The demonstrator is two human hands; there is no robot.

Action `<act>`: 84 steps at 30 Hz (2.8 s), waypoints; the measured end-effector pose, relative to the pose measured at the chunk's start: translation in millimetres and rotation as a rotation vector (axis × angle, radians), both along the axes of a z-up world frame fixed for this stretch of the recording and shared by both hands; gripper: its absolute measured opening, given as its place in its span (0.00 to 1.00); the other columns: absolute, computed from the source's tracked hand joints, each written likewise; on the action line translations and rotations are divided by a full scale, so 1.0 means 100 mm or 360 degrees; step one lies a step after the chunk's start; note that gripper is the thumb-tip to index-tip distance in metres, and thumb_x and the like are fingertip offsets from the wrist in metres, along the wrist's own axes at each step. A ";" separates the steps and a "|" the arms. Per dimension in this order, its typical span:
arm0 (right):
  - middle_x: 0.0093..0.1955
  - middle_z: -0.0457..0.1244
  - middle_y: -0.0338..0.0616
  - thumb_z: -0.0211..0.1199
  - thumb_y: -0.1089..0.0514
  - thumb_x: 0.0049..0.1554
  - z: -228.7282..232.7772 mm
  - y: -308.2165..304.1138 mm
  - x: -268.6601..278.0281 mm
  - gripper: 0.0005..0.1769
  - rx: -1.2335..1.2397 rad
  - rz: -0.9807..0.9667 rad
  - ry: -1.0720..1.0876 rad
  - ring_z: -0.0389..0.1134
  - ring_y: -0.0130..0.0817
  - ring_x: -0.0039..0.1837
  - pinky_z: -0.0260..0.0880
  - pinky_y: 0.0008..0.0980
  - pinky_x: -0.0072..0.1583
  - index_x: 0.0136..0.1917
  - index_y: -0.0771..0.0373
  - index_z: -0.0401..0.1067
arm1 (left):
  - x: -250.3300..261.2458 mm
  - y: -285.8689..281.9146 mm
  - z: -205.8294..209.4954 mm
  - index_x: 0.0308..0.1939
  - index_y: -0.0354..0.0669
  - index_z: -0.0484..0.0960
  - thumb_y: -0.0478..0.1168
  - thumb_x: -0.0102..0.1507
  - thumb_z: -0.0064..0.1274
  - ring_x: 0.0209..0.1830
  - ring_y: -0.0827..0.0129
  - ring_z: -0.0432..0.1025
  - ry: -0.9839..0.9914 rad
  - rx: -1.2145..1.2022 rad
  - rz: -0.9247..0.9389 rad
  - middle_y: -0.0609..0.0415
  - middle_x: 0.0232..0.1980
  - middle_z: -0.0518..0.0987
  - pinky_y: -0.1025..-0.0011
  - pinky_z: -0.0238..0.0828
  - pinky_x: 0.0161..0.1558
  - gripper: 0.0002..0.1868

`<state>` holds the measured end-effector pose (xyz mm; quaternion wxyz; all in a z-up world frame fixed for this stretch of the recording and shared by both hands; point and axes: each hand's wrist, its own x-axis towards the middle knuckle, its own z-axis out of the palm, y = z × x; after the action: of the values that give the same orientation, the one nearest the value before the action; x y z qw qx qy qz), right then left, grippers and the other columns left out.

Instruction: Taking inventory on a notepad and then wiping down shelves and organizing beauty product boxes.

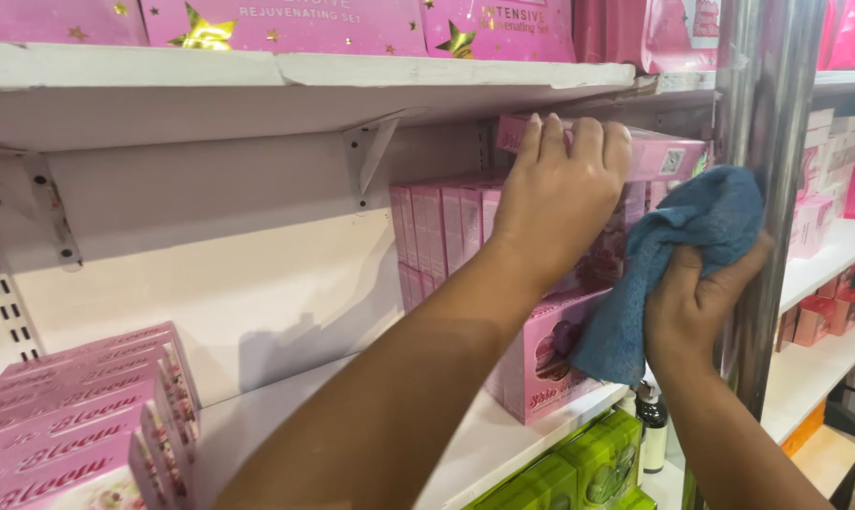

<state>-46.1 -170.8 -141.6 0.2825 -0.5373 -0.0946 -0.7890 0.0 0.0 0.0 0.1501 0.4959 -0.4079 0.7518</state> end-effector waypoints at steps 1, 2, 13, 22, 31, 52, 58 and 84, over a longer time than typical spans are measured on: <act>0.73 0.56 0.46 0.49 0.64 0.79 0.02 0.05 -0.01 0.27 -0.0012 0.0077 -0.0043 0.59 0.28 0.69 0.60 0.27 0.75 0.82 0.65 0.38 | -0.02 0.15 -0.04 0.52 0.38 0.78 0.38 0.64 0.50 0.56 0.46 0.77 -0.0103 -0.0005 -0.0062 0.45 0.48 0.79 0.53 0.71 0.66 0.14; 0.73 0.56 0.46 0.49 0.64 0.79 0.08 0.16 -0.09 0.27 -0.0015 0.0082 -0.0037 0.59 0.28 0.69 0.60 0.27 0.75 0.82 0.65 0.38 | -0.05 0.32 -0.08 0.52 0.38 0.78 0.38 0.64 0.50 0.56 0.46 0.77 -0.0098 -0.0008 -0.0056 0.45 0.48 0.79 0.53 0.71 0.66 0.14; 0.59 0.63 0.42 0.56 0.58 0.69 0.59 1.77 -0.29 0.24 0.0479 0.1083 0.0541 0.65 0.28 0.56 0.65 0.28 0.59 0.74 0.65 0.55 | -0.34 2.50 -0.44 0.60 0.41 0.75 0.39 0.67 0.55 0.58 0.46 0.76 -0.0186 0.0517 -0.0301 0.44 0.63 0.75 0.52 0.75 0.61 0.18; 0.49 0.68 0.38 0.62 0.54 0.61 0.72 3.04 -0.03 0.24 0.0821 0.1914 0.1156 0.70 0.29 0.46 0.69 0.29 0.46 0.68 0.63 0.69 | -0.34 3.87 -0.37 0.59 0.39 0.76 0.27 0.63 0.49 0.62 0.49 0.74 0.0833 0.0586 -0.0307 0.43 0.64 0.77 0.62 0.74 0.61 0.20; 0.52 0.70 0.47 0.61 0.53 0.56 0.89 3.95 0.96 0.29 0.0683 0.2160 0.1672 0.74 0.33 0.48 0.79 0.37 0.48 0.70 0.61 0.64 | 0.21 4.91 -0.43 0.59 0.41 0.79 0.23 0.49 0.55 0.61 0.45 0.71 0.1166 0.0426 0.0106 0.42 0.64 0.76 0.59 0.70 0.59 0.32; 0.54 0.68 0.43 0.55 0.57 0.58 0.67 3.42 1.06 0.23 0.0142 0.1287 0.1692 0.71 0.30 0.54 0.73 0.32 0.56 0.66 0.60 0.67 | 0.91 5.26 -0.21 0.70 0.54 0.71 0.37 0.57 0.58 0.72 0.57 0.64 0.2287 0.0644 0.0845 0.50 0.70 0.71 0.64 0.60 0.72 0.35; 0.46 0.67 0.40 0.59 0.61 0.59 0.66 2.82 0.58 0.13 0.0079 0.1040 0.1210 0.67 0.28 0.49 0.70 0.34 0.51 0.58 0.63 0.71 | 0.16 4.29 -0.01 0.69 0.52 0.70 0.36 0.53 0.57 0.72 0.59 0.64 0.2128 0.0933 0.0584 0.51 0.70 0.72 0.65 0.58 0.72 0.37; 0.66 0.61 0.45 0.48 0.59 0.72 0.03 0.83 0.33 0.22 0.0319 0.0364 0.0315 0.63 0.31 0.66 0.63 0.31 0.68 0.75 0.67 0.50 | 0.62 0.34 -0.52 0.76 0.37 0.51 0.62 0.36 0.76 0.73 0.37 0.54 0.2550 -0.0202 -0.0893 0.33 0.73 0.54 0.48 0.60 0.68 0.73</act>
<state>-13.4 -87.5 -138.9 0.4303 -0.5673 -0.0477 -0.7005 62.5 33.8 -51.8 0.6019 0.7494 -0.2433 0.1302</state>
